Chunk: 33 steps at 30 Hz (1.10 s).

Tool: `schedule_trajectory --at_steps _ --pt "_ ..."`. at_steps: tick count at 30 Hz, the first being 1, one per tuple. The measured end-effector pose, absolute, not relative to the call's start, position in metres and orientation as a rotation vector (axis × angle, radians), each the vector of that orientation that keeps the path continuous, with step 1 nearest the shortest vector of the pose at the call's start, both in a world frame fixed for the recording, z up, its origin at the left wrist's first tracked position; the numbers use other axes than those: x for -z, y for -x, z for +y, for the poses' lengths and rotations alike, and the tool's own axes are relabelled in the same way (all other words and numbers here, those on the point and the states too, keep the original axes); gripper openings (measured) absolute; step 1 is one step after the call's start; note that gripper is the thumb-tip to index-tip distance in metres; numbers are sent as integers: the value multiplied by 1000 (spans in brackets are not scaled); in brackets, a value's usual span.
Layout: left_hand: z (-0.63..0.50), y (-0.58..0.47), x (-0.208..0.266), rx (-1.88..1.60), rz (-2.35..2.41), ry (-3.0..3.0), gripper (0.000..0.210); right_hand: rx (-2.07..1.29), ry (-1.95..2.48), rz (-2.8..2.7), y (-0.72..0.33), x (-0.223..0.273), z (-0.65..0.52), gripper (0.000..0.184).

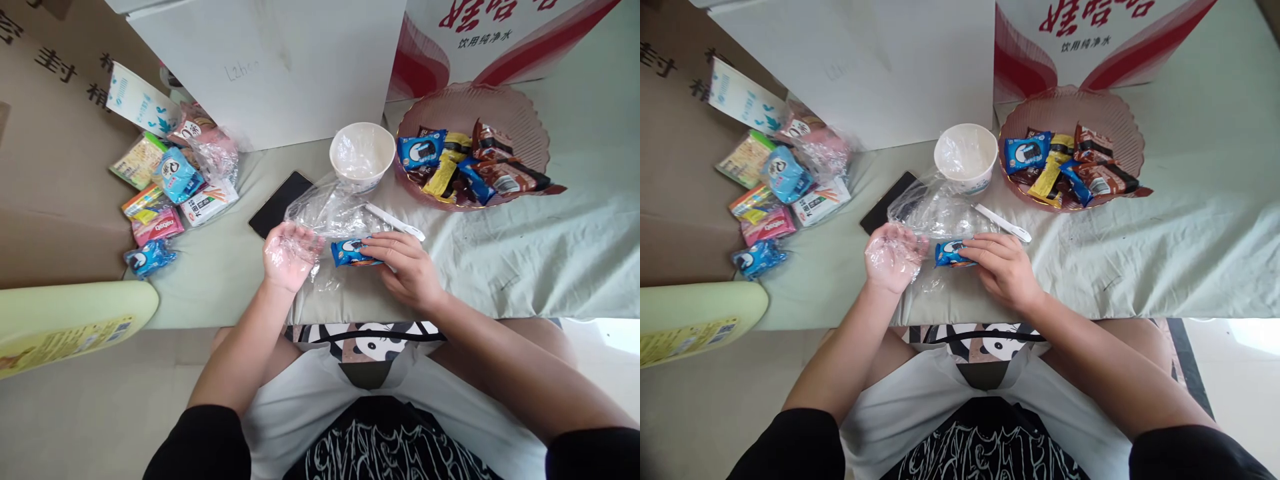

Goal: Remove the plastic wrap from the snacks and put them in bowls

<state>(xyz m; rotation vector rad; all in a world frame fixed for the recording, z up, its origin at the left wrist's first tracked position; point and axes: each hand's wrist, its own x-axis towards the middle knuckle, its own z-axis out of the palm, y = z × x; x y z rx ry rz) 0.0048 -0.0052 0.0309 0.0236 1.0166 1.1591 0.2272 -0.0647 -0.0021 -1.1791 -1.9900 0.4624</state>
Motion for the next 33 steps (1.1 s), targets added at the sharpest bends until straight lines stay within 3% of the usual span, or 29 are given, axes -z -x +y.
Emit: schedule_trajectory --at_steps 7,11,14,24,30,33 --pt "-1 -4 -30 -1191 982 -1 40 -104 1044 -1698 -249 -22 -57 23" --pt "-2 -8 -30 -1148 974 -18 38 313 1232 -1519 -286 -32 -41 20" --pt "-3 -8 -29 -1142 974 -55 35 445 1475 -1430 -309 -22 -29 18" --pt "-4 -3 -34 -1146 924 -133 34 316 1823 -1595 -297 -5 -18 22" --pt "-6 -2 -34 -1091 859 -160 34 307 1565 -1604 -291 -18 -29 30" --pt "-13 -1 -41 -970 847 -196 38 82 1309 -1692 -280 -19 -41 30"
